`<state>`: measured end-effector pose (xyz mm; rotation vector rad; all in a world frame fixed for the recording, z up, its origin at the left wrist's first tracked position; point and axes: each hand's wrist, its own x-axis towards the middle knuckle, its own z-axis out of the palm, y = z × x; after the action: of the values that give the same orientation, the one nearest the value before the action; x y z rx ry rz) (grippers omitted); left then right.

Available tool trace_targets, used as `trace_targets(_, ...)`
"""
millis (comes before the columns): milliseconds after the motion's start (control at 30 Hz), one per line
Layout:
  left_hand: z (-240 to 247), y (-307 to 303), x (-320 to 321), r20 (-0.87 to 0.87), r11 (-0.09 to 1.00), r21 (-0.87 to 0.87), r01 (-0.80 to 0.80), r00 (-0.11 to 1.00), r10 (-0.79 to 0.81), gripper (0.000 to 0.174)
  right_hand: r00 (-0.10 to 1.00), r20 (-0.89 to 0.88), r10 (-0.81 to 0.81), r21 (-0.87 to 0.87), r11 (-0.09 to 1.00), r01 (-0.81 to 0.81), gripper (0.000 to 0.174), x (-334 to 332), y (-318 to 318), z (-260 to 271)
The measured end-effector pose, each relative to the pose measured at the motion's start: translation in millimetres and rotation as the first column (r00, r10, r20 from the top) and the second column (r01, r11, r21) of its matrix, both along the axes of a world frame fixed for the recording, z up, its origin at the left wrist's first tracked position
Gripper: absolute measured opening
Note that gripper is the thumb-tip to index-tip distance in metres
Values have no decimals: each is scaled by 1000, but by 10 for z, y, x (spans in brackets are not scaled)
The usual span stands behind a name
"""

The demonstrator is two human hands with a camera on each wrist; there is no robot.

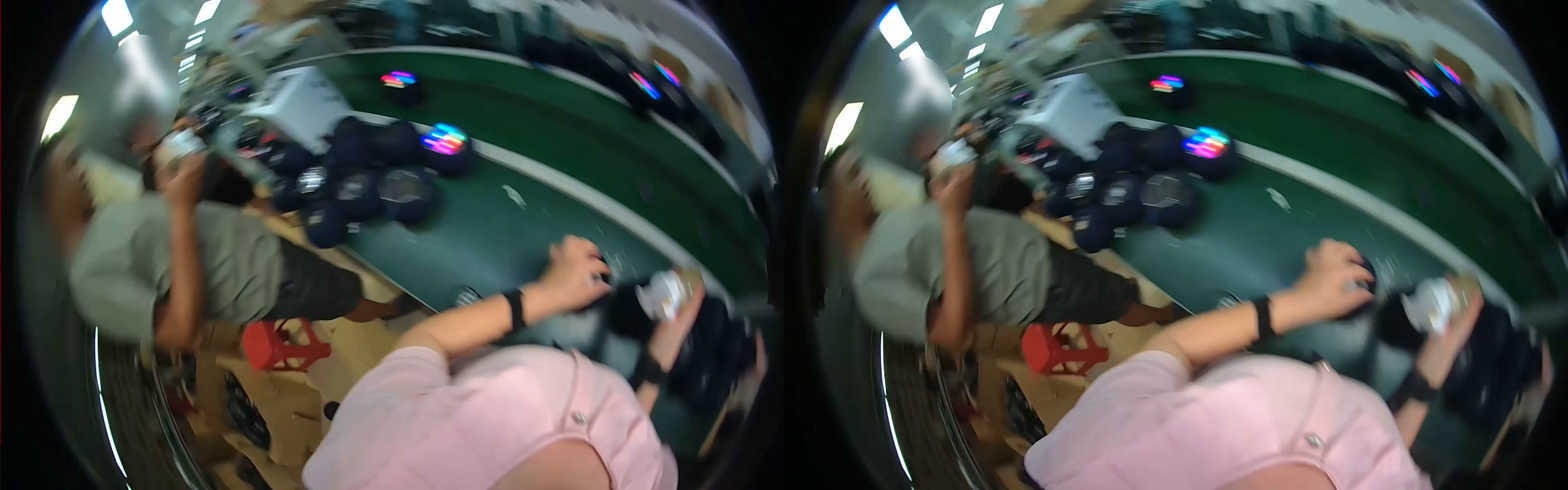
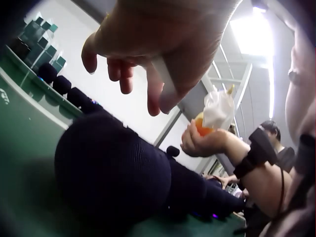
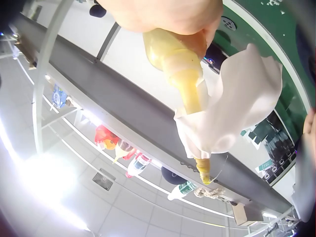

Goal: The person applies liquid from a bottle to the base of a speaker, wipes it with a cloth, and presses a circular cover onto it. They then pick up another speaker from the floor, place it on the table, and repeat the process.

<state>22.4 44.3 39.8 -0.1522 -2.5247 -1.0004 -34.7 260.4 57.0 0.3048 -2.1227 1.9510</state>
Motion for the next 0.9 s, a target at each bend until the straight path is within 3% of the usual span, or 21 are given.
trace_targets(67,909,-35,18,-406,972,232,-29,906,124,32,997,-35,75,37,997,-74,67,-229,293,-371)
trace_targets(100,1380,-186,171,-586,983,180,-41,798,141,31,996,-52,75,19,997,-74,67,-242,294,-439)
trace_targets(133,1747,-354,426,-737,990,135,-42,664,128,31,996,-66,53,19,998,-52,67,-258,357,-457)
trace_targets(200,1792,-596,627,-956,983,178,-49,226,184,23,997,17,72,-82,994,-70,67,-439,441,-631)
trace_targets(233,1762,-689,744,-926,982,139,-126,336,174,22,971,178,161,-498,866,-52,58,-1248,1058,-1644)
trace_targets(267,1671,-774,827,-880,978,82,-194,447,162,20,976,154,152,-524,850,-49,58,-1232,897,-1468)
trace_targets(333,1354,-818,681,-606,954,30,-300,753,256,18,803,462,377,-850,445,281,33,-1030,560,-998)
trace_targets(367,1135,-806,592,-458,957,28,-290,847,270,14,819,404,408,-866,458,199,37,-1116,639,-1191)
trace_targets(433,619,-784,480,-182,966,184,-179,960,213,8,804,435,405,-871,418,260,39,-1024,527,-1080)
trace_targets(533,368,-660,330,22,988,146,-45,999,43,8,777,469,420,-867,385,316,44,-874,407,-866)
trace_targets(767,-92,-184,-295,-38,979,-16,204,978,-205,19,782,450,431,-883,348,316,52,-724,494,-755)
trace_targets(833,-229,-95,-426,168,914,-173,368,925,-341,23,777,453,437,-882,348,319,51,-682,547,-720)
trace_targets(867,-283,-75,-490,379,876,-232,422,869,-319,23,770,448,454,-887,333,320,51,-662,559,-680)
trace_targets(900,-343,-63,-500,358,884,-231,407,880,-312,22,773,454,444,-888,294,353,49,-634,549,-635)
